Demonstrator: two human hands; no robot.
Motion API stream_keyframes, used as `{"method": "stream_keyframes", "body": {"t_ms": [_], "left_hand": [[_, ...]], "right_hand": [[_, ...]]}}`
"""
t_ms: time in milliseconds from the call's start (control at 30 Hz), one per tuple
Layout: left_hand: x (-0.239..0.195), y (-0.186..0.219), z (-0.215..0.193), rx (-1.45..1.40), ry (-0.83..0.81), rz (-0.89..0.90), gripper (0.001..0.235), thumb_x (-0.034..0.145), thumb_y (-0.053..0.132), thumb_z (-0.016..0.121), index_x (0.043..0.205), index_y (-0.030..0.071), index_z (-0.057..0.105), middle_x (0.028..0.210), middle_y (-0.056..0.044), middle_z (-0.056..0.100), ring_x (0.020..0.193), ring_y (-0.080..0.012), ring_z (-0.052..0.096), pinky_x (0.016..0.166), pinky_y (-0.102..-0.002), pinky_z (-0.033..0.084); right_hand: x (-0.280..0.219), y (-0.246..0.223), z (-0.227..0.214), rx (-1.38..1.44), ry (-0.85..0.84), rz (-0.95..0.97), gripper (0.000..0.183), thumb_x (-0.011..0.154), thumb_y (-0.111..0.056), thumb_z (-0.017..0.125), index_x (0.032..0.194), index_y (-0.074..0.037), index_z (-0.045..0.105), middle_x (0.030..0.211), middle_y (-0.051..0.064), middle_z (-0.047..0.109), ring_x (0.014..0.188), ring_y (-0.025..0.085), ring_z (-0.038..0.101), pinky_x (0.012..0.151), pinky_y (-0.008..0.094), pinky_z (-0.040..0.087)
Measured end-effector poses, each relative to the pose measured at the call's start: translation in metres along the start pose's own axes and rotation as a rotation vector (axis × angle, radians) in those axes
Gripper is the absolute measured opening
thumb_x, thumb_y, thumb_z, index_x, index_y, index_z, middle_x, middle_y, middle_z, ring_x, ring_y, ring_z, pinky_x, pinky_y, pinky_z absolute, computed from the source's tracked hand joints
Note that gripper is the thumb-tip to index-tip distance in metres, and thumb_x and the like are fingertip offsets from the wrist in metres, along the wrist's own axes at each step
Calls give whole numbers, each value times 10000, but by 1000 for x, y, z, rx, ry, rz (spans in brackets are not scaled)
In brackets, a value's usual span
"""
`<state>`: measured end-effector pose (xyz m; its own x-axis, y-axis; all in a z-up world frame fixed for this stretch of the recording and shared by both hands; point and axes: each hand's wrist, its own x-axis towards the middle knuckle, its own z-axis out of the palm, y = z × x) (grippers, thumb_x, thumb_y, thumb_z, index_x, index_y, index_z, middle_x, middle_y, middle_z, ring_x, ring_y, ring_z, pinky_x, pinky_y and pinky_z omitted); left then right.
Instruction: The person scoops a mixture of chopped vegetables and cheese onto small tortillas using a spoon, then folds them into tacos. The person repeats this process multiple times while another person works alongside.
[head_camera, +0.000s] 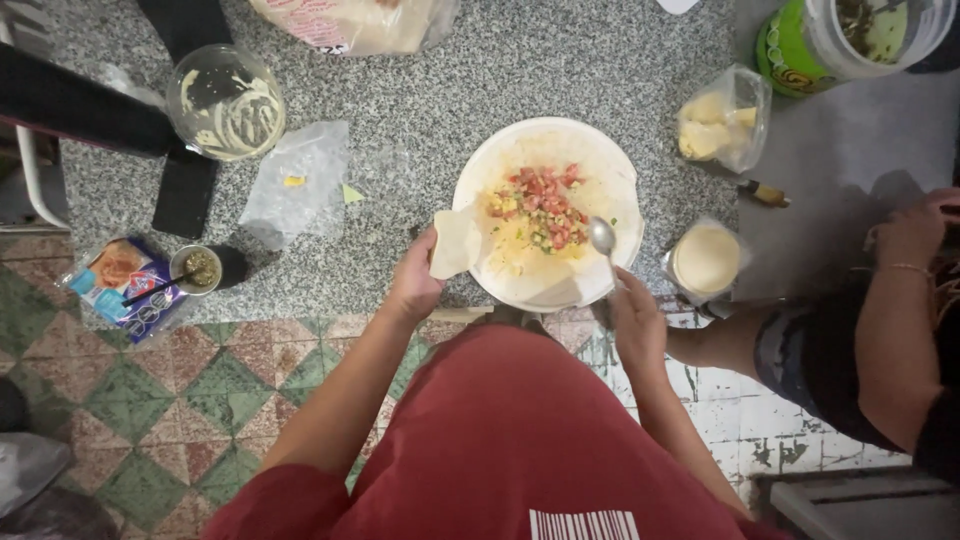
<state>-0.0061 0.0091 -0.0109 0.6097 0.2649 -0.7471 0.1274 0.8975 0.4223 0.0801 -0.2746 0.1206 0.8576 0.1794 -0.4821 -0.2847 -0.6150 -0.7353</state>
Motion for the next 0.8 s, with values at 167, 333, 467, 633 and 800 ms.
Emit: {"method": "stream_keyframes", "body": {"t_ms": [167, 333, 467, 633, 800], "left_hand": [[-3, 0, -3, 41, -18, -11, 447, 994, 354, 560, 1397, 171, 620, 1288, -151, 698, 1130, -290, 707, 956, -428, 590], [7, -4, -2, 26, -33, -5, 430, 1000, 347, 567, 1391, 178, 622, 1302, -140, 693, 1137, -293, 704, 971, -425, 588], [-10, 6, 12, 7, -50, -6, 426, 1009, 336, 551, 1397, 173, 616, 1309, -132, 693, 1135, -273, 707, 962, -402, 594], [15, 6, -31, -29, -33, 25, 418, 1020, 267, 541, 1417, 149, 595, 1350, -128, 666, 1181, -272, 682, 996, -387, 577], [0, -3, -34, -44, -41, 18, 418, 1038, 263, 521, 1435, 146, 580, 1380, -156, 640, 1203, -287, 665, 1012, -411, 567]], "right_hand": [[26, 51, 4, 227, 70, 203, 391, 985, -151, 499, 1329, -163, 683, 604, 58, 513, 458, 107, 442, 375, 245, 406], [46, 15, 29, 435, 9, 177, 377, 941, -85, 510, 1283, -25, 658, 567, 44, 420, 371, 77, 351, 302, 206, 300], [21, -50, 21, 393, 15, 38, 389, 946, -83, 525, 1303, -17, 666, 584, 53, 500, 409, 51, 414, 342, 189, 342], [55, -16, 36, -481, -16, -428, 425, 1041, -212, 487, 1459, -207, 563, 1192, 167, 677, 1034, 363, 703, 874, 445, 569], [48, -33, 35, -977, -76, -493, 506, 1032, -144, 405, 1513, -256, 517, 1084, 93, 597, 845, 316, 733, 733, 432, 601]]}}
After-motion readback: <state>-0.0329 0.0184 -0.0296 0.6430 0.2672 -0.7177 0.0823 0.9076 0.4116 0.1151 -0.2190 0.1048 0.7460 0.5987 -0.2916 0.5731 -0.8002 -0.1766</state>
